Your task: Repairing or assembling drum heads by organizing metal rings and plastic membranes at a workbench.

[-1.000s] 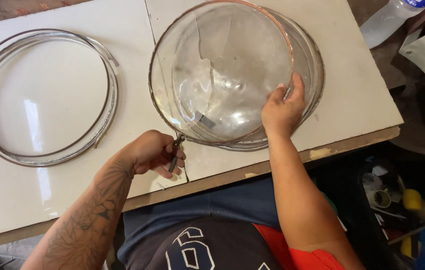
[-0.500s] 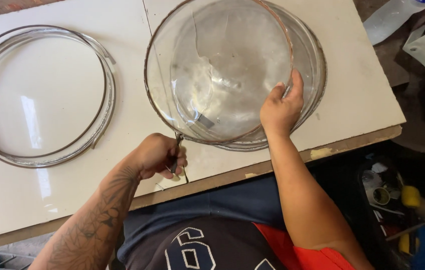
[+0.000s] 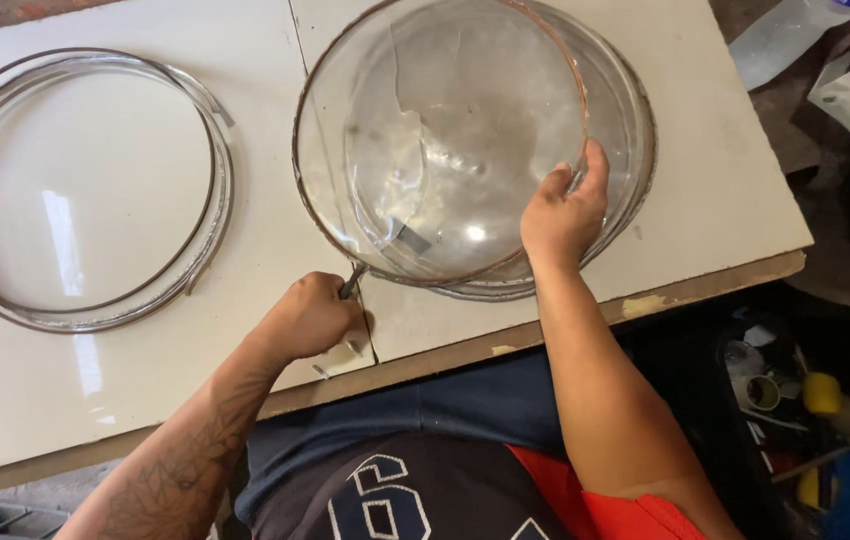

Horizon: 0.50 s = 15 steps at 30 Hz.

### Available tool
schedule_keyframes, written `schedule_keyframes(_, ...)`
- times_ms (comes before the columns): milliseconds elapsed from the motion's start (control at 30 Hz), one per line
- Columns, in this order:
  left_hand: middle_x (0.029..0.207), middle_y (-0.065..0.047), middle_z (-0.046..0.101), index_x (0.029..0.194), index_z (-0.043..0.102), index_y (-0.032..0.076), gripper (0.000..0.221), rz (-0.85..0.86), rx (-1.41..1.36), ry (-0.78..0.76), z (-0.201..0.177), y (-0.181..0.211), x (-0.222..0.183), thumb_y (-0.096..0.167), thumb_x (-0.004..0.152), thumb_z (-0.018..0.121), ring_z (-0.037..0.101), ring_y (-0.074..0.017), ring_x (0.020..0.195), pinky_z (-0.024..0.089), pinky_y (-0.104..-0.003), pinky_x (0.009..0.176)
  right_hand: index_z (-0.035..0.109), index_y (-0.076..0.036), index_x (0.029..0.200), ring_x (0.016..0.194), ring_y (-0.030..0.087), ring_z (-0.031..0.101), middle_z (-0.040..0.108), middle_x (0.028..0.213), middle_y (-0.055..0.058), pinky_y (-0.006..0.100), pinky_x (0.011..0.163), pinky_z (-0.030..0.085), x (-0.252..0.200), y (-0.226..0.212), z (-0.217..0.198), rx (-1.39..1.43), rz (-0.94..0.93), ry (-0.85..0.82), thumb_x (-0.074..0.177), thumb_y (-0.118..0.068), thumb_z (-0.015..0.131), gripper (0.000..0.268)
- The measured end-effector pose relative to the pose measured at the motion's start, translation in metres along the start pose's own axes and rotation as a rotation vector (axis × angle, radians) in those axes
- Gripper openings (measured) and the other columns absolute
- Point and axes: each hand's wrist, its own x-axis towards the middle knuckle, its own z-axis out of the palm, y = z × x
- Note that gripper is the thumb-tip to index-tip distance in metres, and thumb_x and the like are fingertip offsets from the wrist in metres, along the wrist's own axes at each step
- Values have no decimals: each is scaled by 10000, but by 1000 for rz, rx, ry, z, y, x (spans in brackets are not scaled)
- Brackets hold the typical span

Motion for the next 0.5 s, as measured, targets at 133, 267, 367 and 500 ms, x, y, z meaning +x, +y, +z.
schedule_keyframes(133, 626, -237, 675, 777, 715, -90, 211, -77, -287, -81, -7, 12, -16, 94, 762, 612, 686, -282, 598, 592, -309, 494, 617, -204, 1341, 1176, 396, 673, 723, 1246, 149, 497, 995, 527, -2, -1, -1, -8, 21, -6, 985, -199, 588, 358)
schedule_keyframes(267, 789, -270, 703, 887, 723, -127, 296, -110, -309, -159, -18, 20, -21, 107, 768, 587, 721, -317, 729, 636, -390, 595, 614, -167, 1345, 1186, 407, 663, 714, 1256, 172, 489, 1010, 521, -3, -5, -4, 49, -23, 23, 980, -167, 591, 366)
schedule_keyframes(367, 889, -291, 725, 968, 739, -142, 379, -137, -275, -220, -24, 23, -20, 120, 775, 546, 740, -337, 770, 646, -417, 636, 617, -152, 1343, 1169, 404, 670, 720, 1231, 174, 473, 1009, 521, -4, 0, -4, 100, -56, 41, 974, -147, 598, 369)
schedule_keyframes(500, 897, -286, 700, 1022, 708, -156, 419, -163, -250, -283, -32, 31, -14, 107, 754, 521, 720, -347, 733, 642, -443, 641, 618, -198, 1336, 865, 338, 772, 762, 905, 126, 457, 910, 562, -8, -18, -17, 114, -65, 49, 980, -174, 582, 358)
